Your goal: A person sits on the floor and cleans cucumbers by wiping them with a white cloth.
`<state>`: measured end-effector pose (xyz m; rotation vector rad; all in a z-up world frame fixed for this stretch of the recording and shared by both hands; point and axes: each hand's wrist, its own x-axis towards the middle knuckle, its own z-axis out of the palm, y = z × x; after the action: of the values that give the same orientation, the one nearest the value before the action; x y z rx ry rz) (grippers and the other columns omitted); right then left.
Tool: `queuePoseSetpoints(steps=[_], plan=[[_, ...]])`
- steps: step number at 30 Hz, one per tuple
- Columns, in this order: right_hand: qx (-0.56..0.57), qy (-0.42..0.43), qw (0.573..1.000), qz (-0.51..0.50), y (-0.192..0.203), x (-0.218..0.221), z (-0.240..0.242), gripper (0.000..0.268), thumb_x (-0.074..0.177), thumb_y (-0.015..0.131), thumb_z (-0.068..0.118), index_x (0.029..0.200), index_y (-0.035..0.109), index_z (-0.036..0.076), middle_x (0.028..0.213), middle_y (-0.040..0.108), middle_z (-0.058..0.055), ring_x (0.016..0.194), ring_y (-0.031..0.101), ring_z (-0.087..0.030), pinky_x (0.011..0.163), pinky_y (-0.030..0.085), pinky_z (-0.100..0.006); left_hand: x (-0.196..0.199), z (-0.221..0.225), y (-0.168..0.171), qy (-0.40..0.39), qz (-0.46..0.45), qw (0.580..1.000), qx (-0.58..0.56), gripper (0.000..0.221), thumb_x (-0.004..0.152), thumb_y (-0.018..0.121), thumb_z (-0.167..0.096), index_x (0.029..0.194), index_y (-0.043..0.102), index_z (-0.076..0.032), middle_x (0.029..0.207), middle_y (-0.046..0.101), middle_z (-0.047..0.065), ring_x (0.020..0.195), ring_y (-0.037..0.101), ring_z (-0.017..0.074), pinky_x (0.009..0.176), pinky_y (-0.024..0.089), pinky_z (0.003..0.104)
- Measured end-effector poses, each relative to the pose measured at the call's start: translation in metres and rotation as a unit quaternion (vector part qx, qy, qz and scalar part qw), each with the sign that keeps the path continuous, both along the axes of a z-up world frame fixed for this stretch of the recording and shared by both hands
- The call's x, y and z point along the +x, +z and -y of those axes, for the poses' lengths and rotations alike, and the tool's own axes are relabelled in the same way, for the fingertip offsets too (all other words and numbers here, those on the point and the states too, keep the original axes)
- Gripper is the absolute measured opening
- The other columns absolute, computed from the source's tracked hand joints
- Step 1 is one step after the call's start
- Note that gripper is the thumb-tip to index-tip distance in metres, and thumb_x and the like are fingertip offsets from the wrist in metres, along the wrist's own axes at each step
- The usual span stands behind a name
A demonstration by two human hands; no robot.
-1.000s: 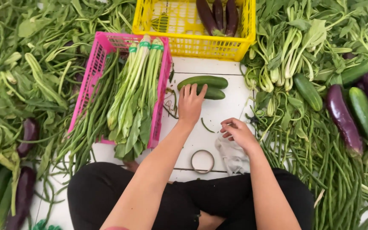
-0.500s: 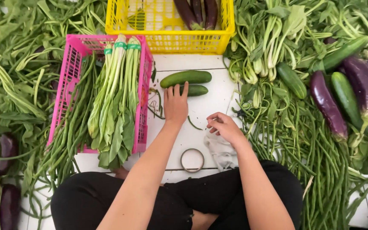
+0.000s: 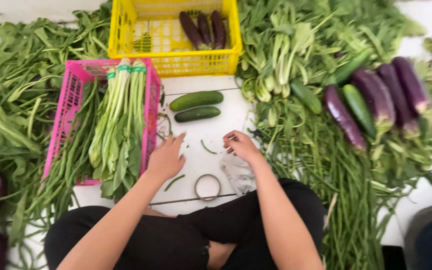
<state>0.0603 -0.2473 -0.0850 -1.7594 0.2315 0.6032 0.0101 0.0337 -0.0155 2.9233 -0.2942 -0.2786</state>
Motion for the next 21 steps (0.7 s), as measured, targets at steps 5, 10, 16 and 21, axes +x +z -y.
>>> queuePoseSetpoints(steps=[5, 10, 16, 21], plan=[[-0.017, 0.011, 1.0, 0.007, 0.014, -0.005, 0.004, 0.04, 0.088, 0.075, 0.033, 0.119, 0.07, 0.009, 0.094, 0.075, -0.013, 0.083, 0.075, -0.024, 0.073, 0.059, -0.036, -0.042, 0.004, 0.029, 0.055, -0.082, 0.99, -0.103, 0.054, 0.085, 0.064, -0.036, 0.138, 0.058, -0.034, 0.123, 0.066, 0.002, 0.105, 0.071, 0.0271, 0.084, 0.059, 0.047], [-0.024, -0.003, 1.0, 0.015, 0.021, -0.009, 0.0, 0.036, 0.088, 0.073, 0.029, 0.116, 0.07, 0.007, 0.094, 0.074, -0.013, 0.082, 0.074, -0.023, 0.072, 0.058, -0.033, -0.058, 0.018, 0.018, 0.136, -0.07, 0.95, -0.271, 0.041, 0.088, 0.062, -0.015, 0.129, 0.065, -0.02, 0.106, 0.072, 0.008, 0.095, 0.074, 0.0285, 0.08, 0.06, 0.043], [-0.049, 0.007, 0.999, 0.017, 0.015, -0.012, 0.001, 0.033, 0.09, 0.072, 0.029, 0.115, 0.071, 0.008, 0.094, 0.074, -0.013, 0.082, 0.074, -0.023, 0.071, 0.059, -0.032, -0.043, 0.022, 0.009, 0.055, -0.15, 0.957, -0.242, 0.038, 0.093, 0.058, -0.014, 0.13, 0.065, -0.021, 0.107, 0.07, 0.003, 0.098, 0.073, 0.0241, 0.083, 0.059, 0.043], [-0.172, 0.016, 0.981, 0.093, 0.015, -0.004, 0.012, 0.034, 0.089, 0.069, 0.026, 0.121, 0.071, 0.016, 0.104, 0.076, -0.011, 0.096, 0.075, -0.026, 0.077, 0.063, -0.037, -0.042, 0.025, 0.025, 0.061, -0.178, 0.945, -0.268, 0.036, 0.095, 0.056, -0.013, 0.13, 0.065, -0.019, 0.105, 0.07, 0.005, 0.1, 0.072, 0.0261, 0.087, 0.058, 0.044]])
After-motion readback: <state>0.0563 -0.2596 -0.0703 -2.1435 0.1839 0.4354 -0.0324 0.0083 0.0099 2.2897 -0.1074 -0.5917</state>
